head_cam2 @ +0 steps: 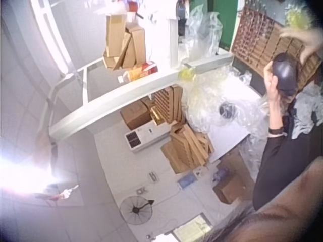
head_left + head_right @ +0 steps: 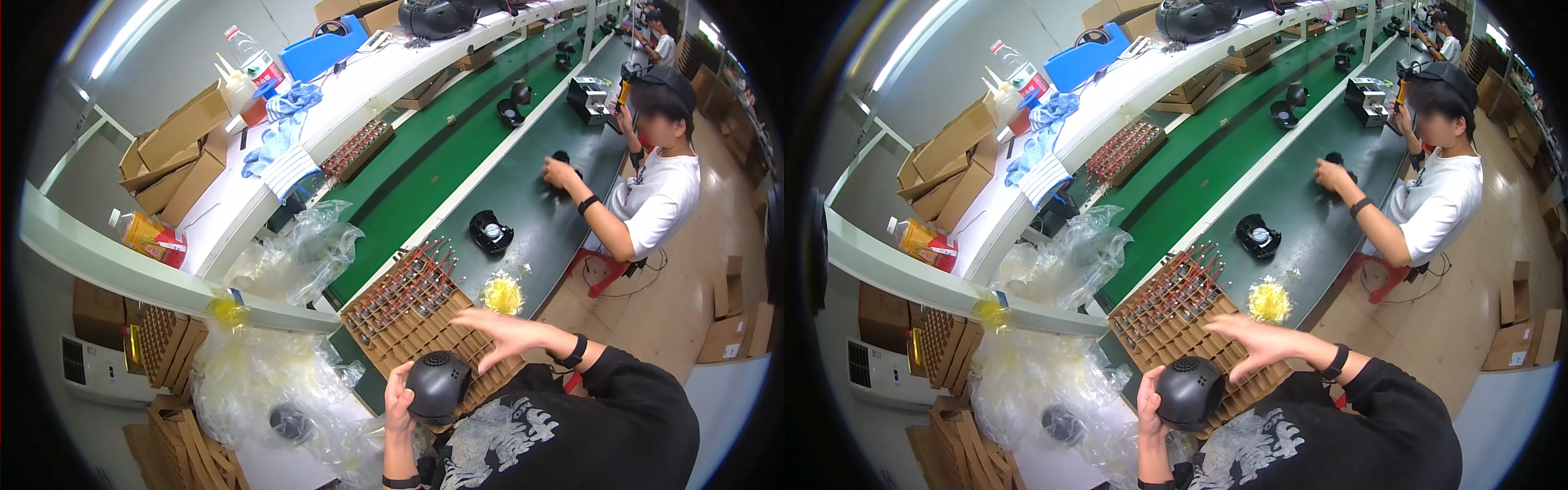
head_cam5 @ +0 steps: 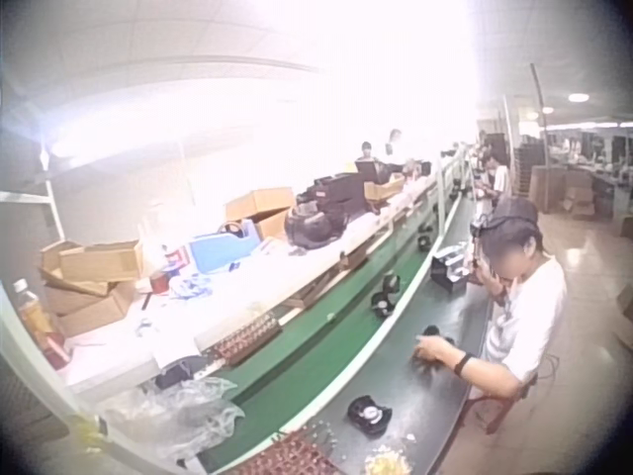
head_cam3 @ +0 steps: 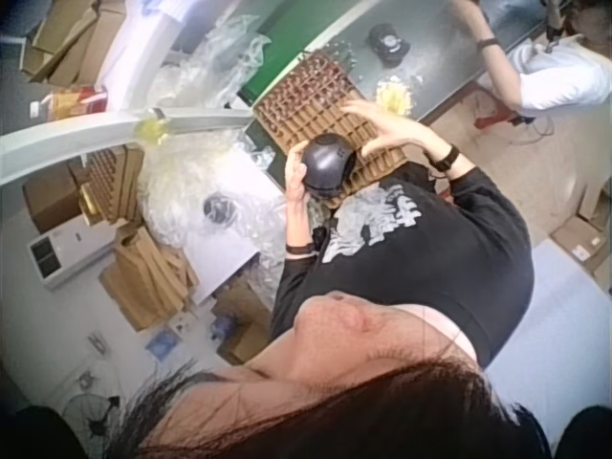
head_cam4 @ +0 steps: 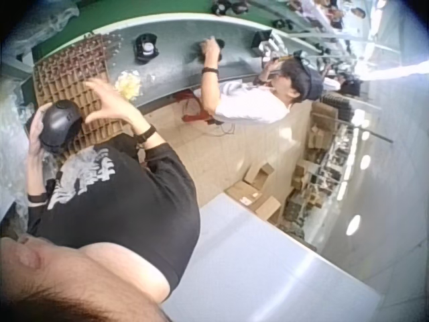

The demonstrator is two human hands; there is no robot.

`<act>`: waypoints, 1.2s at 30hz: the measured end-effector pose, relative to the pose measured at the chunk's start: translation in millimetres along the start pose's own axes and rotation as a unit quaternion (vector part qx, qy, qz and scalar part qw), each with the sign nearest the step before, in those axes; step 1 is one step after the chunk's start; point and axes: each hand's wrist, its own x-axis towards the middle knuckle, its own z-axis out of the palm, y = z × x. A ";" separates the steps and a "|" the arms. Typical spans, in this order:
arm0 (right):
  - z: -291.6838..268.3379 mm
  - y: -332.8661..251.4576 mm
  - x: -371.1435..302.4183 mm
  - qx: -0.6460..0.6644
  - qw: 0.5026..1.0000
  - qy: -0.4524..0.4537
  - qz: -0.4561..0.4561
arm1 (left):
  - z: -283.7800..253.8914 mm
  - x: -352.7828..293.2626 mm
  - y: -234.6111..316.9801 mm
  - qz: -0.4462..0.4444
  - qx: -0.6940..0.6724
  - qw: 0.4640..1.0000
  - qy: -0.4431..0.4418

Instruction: Assembling small electronic components into a housing on a production line.

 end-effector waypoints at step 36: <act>118.8 66.8 49.1 0.088 0.939 0.252 0.217 | -60.3 -38.3 4.6 0.028 -0.326 0.930 0.166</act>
